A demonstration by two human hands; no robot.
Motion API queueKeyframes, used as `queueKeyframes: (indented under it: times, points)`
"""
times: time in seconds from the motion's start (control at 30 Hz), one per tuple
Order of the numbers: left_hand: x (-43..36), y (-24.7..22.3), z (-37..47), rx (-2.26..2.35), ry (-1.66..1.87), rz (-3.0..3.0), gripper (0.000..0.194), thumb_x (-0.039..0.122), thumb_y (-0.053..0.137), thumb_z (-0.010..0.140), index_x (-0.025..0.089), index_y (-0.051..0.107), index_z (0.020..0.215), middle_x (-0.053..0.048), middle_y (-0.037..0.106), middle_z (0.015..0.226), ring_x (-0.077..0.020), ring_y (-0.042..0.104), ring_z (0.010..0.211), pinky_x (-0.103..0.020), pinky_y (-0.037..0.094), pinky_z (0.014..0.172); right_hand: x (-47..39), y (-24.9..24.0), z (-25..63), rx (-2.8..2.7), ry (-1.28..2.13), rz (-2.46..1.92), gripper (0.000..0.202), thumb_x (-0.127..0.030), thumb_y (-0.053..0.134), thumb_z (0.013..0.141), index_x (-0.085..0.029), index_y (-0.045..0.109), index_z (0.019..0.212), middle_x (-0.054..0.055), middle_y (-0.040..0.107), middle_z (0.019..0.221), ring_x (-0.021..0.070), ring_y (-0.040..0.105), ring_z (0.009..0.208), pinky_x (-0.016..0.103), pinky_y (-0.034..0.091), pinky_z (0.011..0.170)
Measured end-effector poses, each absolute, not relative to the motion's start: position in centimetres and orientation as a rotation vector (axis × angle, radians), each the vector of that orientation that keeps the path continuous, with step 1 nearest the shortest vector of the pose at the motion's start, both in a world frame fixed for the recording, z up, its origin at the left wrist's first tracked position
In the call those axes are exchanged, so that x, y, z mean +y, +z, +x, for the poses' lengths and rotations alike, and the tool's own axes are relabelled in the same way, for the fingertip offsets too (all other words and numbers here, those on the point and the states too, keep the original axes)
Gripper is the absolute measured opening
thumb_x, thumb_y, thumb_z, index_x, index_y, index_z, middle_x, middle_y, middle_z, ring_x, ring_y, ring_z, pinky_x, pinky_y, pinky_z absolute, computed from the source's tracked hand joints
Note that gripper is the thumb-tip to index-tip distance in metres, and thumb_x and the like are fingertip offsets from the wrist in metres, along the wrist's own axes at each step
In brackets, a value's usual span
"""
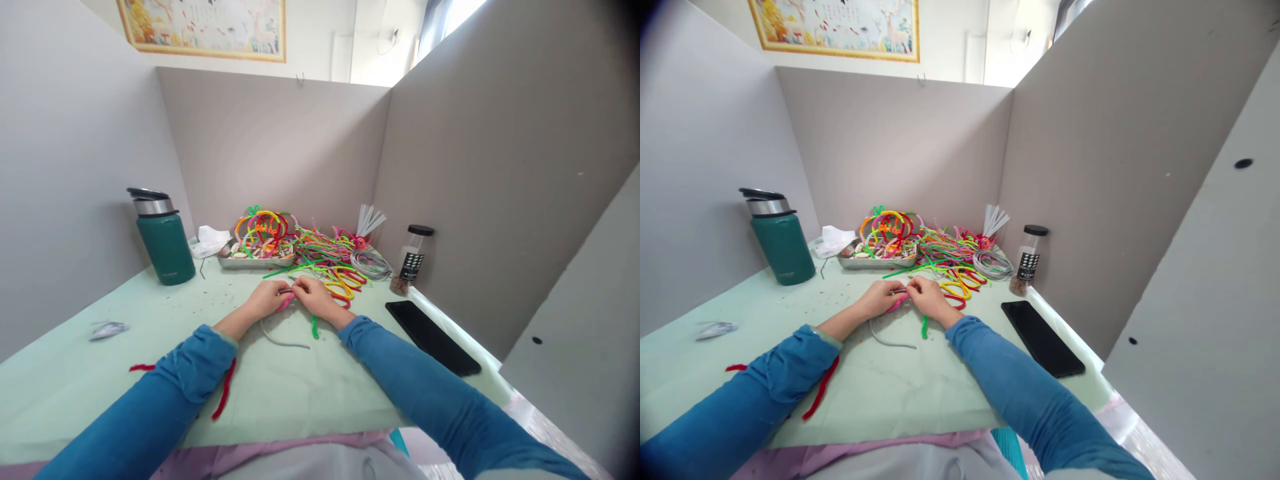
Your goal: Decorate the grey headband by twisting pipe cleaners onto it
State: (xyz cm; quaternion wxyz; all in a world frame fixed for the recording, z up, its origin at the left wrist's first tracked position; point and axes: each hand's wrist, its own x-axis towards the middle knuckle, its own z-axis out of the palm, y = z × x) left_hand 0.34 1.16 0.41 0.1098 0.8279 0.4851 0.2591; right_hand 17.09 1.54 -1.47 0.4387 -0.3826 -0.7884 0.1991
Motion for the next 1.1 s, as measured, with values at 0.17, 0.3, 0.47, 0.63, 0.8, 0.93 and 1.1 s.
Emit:
queueKeyframes:
  times: [0.17, 0.3, 0.47, 0.63, 0.8, 0.93, 1.1]
  points:
    - [1.3, 0.2, 0.3, 1.291, 0.845, 2.371, 0.031, 0.038, 0.049, 0.077, 0.017, 0.067, 0.092, -0.004, 0.068, 0.089, -0.0178, 0.059, 0.081, -0.024, 0.043, 0.071, 1.5, -1.4, 17.1, -1.961, 0.492, -0.957, 0.015, -0.022, 0.046, 0.081, -0.017, 0.055, 0.071, -0.001, 0.054, 0.066, 0.0117, 0.047, 0.063, 0.023, 0.032, 0.058]
    - [1.1, 0.3, 0.4, 1.228, 0.891, 2.303, 0.034, 0.043, 0.048, 0.078, 0.016, 0.066, 0.091, -0.003, 0.067, 0.082, -0.0152, 0.058, 0.072, -0.022, 0.043, 0.065, 1.6, -1.4, 17.2, -1.949, 0.509, -0.965, 0.017, -0.023, 0.044, 0.083, -0.017, 0.055, 0.071, -0.001, 0.053, 0.064, 0.0116, 0.046, 0.062, 0.023, 0.033, 0.058]
    - [0.2, 0.8, 0.8, 1.220, 0.890, 2.072, 0.049, 0.057, 0.037, 0.082, 0.015, 0.061, 0.075, 0.001, 0.056, 0.054, -0.0076, 0.041, 0.039, -0.019, 0.033, 0.041, 1.9, -1.8, 17.2, -1.947, 0.505, -0.949, 0.018, -0.026, 0.045, 0.084, -0.017, 0.054, 0.071, -0.002, 0.052, 0.063, 0.0116, 0.045, 0.060, 0.023, 0.032, 0.056]
    - [0.0, 1.1, 1.0, 1.192, 0.936, 1.854, 0.060, 0.066, 0.032, 0.080, 0.013, 0.060, 0.085, -0.003, 0.064, 0.065, -0.0053, 0.037, 0.033, -0.020, 0.028, 0.036, 1.9, -2.0, 17.2, -1.965, 0.493, -0.931, 0.019, -0.026, 0.044, 0.085, -0.017, 0.054, 0.071, -0.001, 0.054, 0.064, 0.0116, 0.045, 0.060, 0.023, 0.032, 0.056]
    - [0.3, 1.2, 0.8, 1.180, 0.957, 1.772, 0.069, 0.067, 0.021, 0.082, 0.011, 0.062, 0.083, -0.003, 0.061, 0.054, -0.0069, 0.041, 0.034, -0.020, 0.031, 0.038, 1.4, -1.4, 17.2, -1.978, 0.487, -0.959, 0.017, -0.022, 0.045, 0.083, -0.017, 0.054, 0.070, -0.001, 0.055, 0.064, 0.0118, 0.046, 0.061, 0.023, 0.031, 0.056]
    - [0.6, 0.7, 0.8, 1.183, 0.943, 1.855, 0.053, 0.061, 0.052, 0.072, 0.012, 0.062, 0.086, -0.003, 0.065, 0.065, -0.0062, 0.043, 0.039, -0.019, 0.032, 0.039, 1.3, -1.4, 17.3, -1.994, 0.490, -0.964, 0.015, -0.020, 0.044, 0.081, -0.017, 0.054, 0.070, -0.001, 0.056, 0.065, 0.0117, 0.047, 0.061, 0.023, 0.032, 0.056]
    - [0.8, 0.4, 0.8, 1.196, 0.947, 1.968, 0.046, 0.055, 0.058, 0.070, 0.012, 0.063, 0.086, -0.003, 0.065, 0.065, -0.0075, 0.046, 0.044, -0.018, 0.032, 0.040, 1.7, -1.8, 17.2, -1.952, 0.511, -0.963, 0.010, -0.019, 0.045, 0.080, -0.018, 0.055, 0.078, -0.001, 0.058, 0.069, 0.0119, 0.049, 0.062, 0.023, 0.033, 0.057]
